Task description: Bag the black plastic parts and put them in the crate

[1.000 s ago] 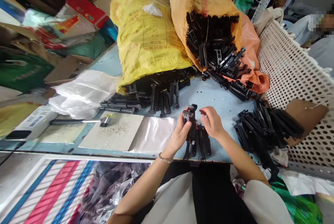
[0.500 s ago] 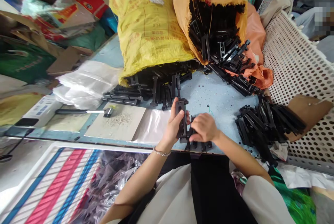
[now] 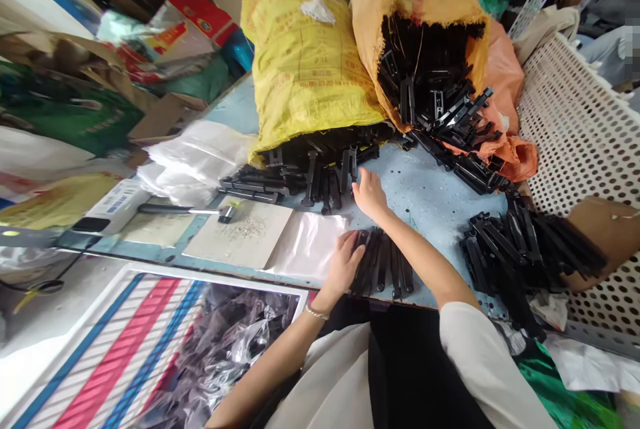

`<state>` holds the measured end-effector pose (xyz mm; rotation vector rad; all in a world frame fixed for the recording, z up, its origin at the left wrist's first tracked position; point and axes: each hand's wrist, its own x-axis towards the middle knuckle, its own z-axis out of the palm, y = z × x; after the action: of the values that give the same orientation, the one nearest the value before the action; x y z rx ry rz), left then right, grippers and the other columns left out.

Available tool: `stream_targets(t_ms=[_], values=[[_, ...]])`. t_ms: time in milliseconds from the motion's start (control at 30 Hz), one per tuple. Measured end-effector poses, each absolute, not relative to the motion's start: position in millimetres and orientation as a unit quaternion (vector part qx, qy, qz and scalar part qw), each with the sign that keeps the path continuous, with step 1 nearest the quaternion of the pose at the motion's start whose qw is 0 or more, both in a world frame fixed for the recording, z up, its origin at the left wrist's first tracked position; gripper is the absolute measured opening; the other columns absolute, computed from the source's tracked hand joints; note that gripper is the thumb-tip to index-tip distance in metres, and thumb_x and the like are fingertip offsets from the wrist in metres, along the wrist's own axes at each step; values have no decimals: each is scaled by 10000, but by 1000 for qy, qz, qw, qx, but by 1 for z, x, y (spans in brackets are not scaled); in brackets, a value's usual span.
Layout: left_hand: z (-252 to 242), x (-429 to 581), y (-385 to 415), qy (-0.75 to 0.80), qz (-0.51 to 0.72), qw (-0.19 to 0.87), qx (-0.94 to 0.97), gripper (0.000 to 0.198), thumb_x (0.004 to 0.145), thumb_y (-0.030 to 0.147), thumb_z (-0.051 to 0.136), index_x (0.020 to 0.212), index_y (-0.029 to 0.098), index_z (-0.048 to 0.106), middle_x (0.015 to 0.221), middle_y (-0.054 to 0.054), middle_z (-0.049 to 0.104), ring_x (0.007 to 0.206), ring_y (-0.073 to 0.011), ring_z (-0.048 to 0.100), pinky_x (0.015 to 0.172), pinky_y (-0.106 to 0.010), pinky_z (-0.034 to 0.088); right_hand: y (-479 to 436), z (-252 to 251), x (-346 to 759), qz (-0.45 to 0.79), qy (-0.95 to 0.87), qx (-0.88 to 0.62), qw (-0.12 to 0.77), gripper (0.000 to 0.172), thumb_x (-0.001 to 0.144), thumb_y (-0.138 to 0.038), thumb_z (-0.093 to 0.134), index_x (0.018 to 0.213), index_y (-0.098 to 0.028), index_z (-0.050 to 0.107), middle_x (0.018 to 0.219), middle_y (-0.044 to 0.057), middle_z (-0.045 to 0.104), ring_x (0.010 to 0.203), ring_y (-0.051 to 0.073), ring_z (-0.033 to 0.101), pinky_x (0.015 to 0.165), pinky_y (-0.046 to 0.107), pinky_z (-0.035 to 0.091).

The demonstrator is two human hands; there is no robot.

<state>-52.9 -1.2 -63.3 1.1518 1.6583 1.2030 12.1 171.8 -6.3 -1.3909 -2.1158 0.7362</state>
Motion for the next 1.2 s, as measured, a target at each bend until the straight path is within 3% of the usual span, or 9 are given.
stream_targets(t_ms=[200, 367, 467, 567, 733, 833, 933, 1100, 1200], values=[[-69, -52, -4, 647, 471, 325, 505, 517, 955, 393, 502, 1429, 195, 441, 1480, -181, 411, 1440, -314, 367, 1196, -558, 293, 209, -22, -7, 340, -739, -558, 163, 273, 861, -177, 464, 1104, -161, 587, 886, 82, 669, 821, 267, 620, 764, 381, 512], [-32, -74, 23, 573, 619, 385, 374, 726, 918, 532, 580, 1521, 288, 258, 1554, -124, 350, 1439, -250, 381, 1165, -422, 366, 134, 1, 38, 222, -818, -455, 271, 338, 895, -208, 502, 1230, -212, 549, 1109, 118, 652, 1037, 298, 569, 890, 423, 478], [-10, -78, 37, 542, 648, 445, 299, 640, 902, 557, 585, 1431, 257, 387, 1320, -89, 572, 1181, -213, 589, 996, -347, 502, 84, 21, 62, 200, -892, -301, 273, 289, 957, -314, 523, 1232, -224, 538, 1025, 115, 647, 944, 284, 566, 842, 434, 478], [6, -72, 32, 525, 617, 509, 291, 502, 900, 522, 594, 1304, 232, 527, 1031, -34, 664, 876, -178, 648, 793, -295, 550, 75, 35, 82, 184, -899, -258, 302, 261, 999, -417, 471, 1170, -235, 546, 947, 89, 626, 876, 263, 555, 800, 426, 468], [22, -50, 3, 475, 546, 620, 305, 698, 903, 551, 587, 1486, 235, 374, 758, -13, 649, 624, -183, 623, 583, -303, 533, 115, 36, 95, 67, -903, -279, 320, 358, 992, -533, 418, 889, -234, 584, 857, 103, 598, 820, 275, 506, 770, 441, 418], [22, -39, -2, 487, 561, 586, 324, 732, 900, 543, 606, 1516, 250, 340, 916, -47, 665, 643, -161, 616, 603, -305, 543, 122, 30, 87, 116, -882, -334, 311, 417, 1018, -504, 347, 751, -246, 536, 726, 67, 534, 735, 244, 479, 726, 399, 393], [18, -41, 4, 507, 585, 546, 321, 679, 886, 530, 633, 1469, 267, 407, 1117, -62, 634, 681, -134, 607, 634, -296, 553, 106, 27, 81, 220, -820, -420, 321, 473, 1050, -489, 212, 794, -251, 530, 713, 37, 515, 713, 220, 489, 701, 357, 390], [17, -62, 15, 557, 601, 499, 280, 448, 896, 531, 584, 1211, 215, 628, 961, -36, 677, 875, -193, 644, 789, -305, 546, 61, 8, 91, 176, -913, -256, 265, 471, 991, -610, 357, 772, -242, 553, 749, 53, 562, 744, 232, 501, 717, 377, 375], [17, -75, 18, 572, 595, 478, 300, 374, 887, 508, 584, 1066, 192, 678, 938, -39, 696, 915, -200, 634, 832, -303, 524, 46, -7, 92, 122, -946, -201, 223, 418, 977, -555, 458, 728, -234, 559, 729, 49, 574, 721, 224, 499, 682, 364, 355]])
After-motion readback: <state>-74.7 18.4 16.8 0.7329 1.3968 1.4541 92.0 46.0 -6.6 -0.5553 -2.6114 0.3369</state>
